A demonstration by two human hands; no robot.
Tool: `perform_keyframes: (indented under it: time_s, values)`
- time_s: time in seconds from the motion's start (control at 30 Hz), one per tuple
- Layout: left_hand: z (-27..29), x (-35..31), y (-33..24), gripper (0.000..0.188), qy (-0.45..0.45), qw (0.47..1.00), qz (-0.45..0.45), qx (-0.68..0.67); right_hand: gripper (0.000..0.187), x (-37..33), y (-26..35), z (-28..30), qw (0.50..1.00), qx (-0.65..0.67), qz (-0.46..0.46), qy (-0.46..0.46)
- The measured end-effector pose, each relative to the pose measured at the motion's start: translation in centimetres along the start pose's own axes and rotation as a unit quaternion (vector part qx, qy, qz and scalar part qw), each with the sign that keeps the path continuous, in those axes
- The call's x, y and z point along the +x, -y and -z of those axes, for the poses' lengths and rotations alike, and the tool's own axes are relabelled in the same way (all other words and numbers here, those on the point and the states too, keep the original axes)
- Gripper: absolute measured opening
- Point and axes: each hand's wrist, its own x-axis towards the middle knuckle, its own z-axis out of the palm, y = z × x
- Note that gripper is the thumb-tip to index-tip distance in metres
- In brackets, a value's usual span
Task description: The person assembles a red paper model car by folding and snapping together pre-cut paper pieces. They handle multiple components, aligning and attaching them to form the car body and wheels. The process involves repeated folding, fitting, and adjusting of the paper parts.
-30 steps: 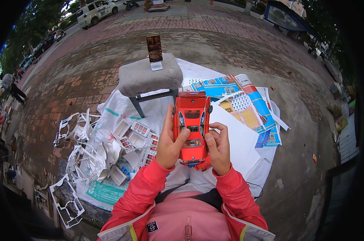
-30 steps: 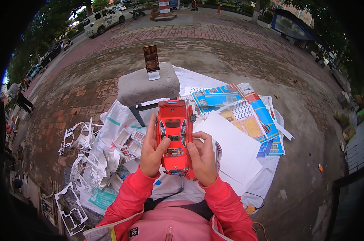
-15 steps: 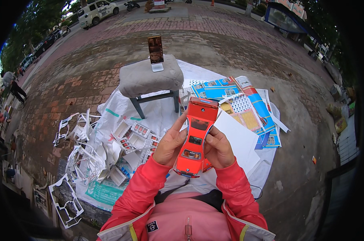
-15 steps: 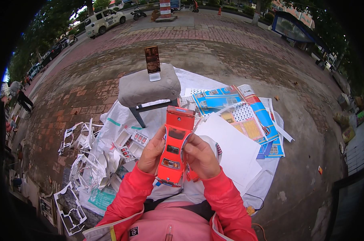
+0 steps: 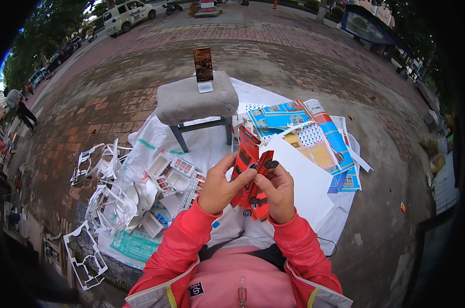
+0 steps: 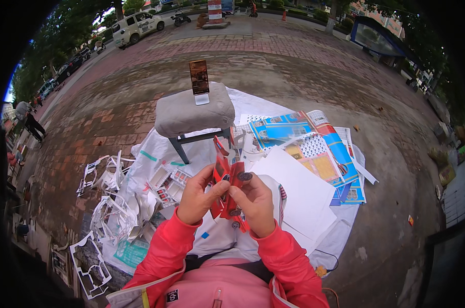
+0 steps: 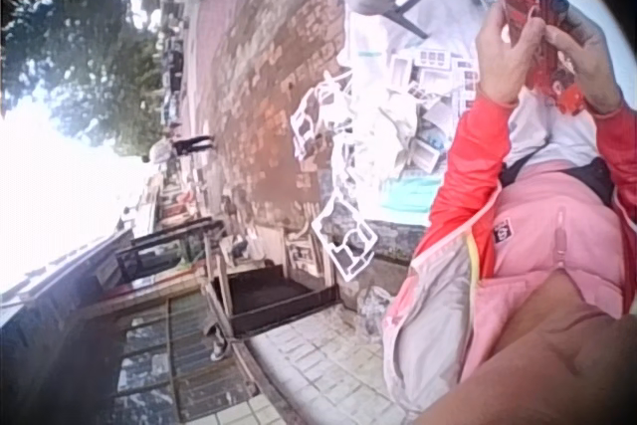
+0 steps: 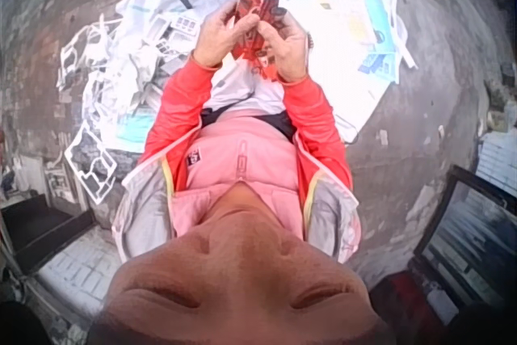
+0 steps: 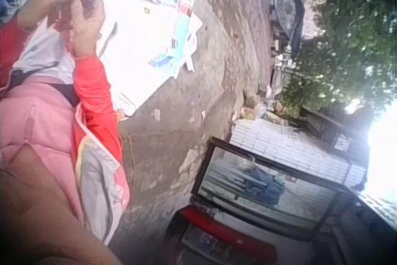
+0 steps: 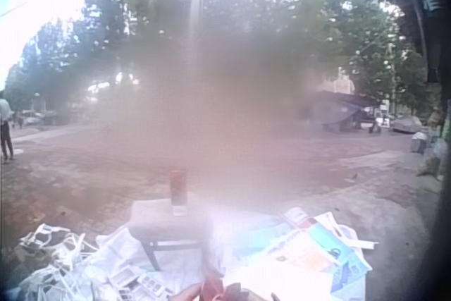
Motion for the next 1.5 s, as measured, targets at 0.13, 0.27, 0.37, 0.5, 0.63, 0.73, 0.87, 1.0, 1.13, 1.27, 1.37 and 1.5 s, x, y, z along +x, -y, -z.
perform_keyframes:
  time_s: [0.13, 0.27, 0.37, 0.5, 0.63, 0.73, 0.87, 1.0, 1.13, 1.27, 1.37, 1.5]
  values:
    - [-1.1, -0.1, -0.4, 0.05, -0.014, 0.991, 0.03, -0.126, 0.02, -0.1, 0.0, 0.0, 0.999, -0.039, 0.003, -0.002]
    - [-1.1, -0.2, -0.4, 0.05, -0.007, 0.994, 0.026, -0.104, 0.017, -0.1, 0.2, -0.1, 0.998, -0.061, -0.019, -0.01]
    - [-1.4, -0.3, -0.3, 0.05, 0.007, 0.991, -0.006, -0.132, 0.016, -0.1, 0.3, 0.1, 0.997, -0.066, -0.032, -0.009]
    - [-1.3, -0.3, -0.1, 0.054, -0.005, 0.988, 0.008, -0.153, 0.019, 0.1, 0.1, 0.6, 0.995, -0.083, -0.056, 0.006]
    - [-0.6, -0.1, -0.1, 0.053, -0.036, 0.997, -0.054, -0.048, 0.038, 0.5, 0.2, 1.0, 0.988, -0.148, 0.04, 0.015]
    - [0.2, -0.1, -0.3, 0.05, -0.015, 0.992, -0.098, 0.074, 0.058, 0.8, 1.0, 1.4, 0.972, -0.207, 0.109, 0.016]
    - [0.0, -0.4, -0.7, 0.046, 0.044, 0.995, -0.069, 0.058, 0.07, 0.9, 1.7, 1.5, 0.995, -0.066, 0.037, 0.063]
    - [-0.5, -0.5, -0.8, 0.046, 0.029, 0.991, -0.095, 0.092, 0.069, 0.7, 1.8, 1.9, 0.996, -0.055, 0.031, 0.055]
    - [-0.9, -0.5, -0.7, 0.045, 0.039, 0.993, -0.079, 0.074, 0.067, 0.5, 1.5, 1.9, 0.997, -0.035, 0.063, 0.035]
    - [-0.8, -0.4, -0.4, 0.043, 0.045, 0.991, -0.088, 0.087, 0.06, 0.4, 1.3, 1.7, 0.996, -0.032, 0.079, 0.005]
    - [-0.9, -0.4, -0.4, 0.042, 0.039, 0.991, -0.088, 0.088, 0.053, 0.3, 1.4, 1.9, 0.992, -0.113, 0.057, 0.019]
    - [-0.8, -0.6, -0.6, 0.04, 0.052, 0.985, -0.108, 0.126, 0.048, 0.3, 1.4, 2.0, 0.995, -0.096, 0.023, 0.015]
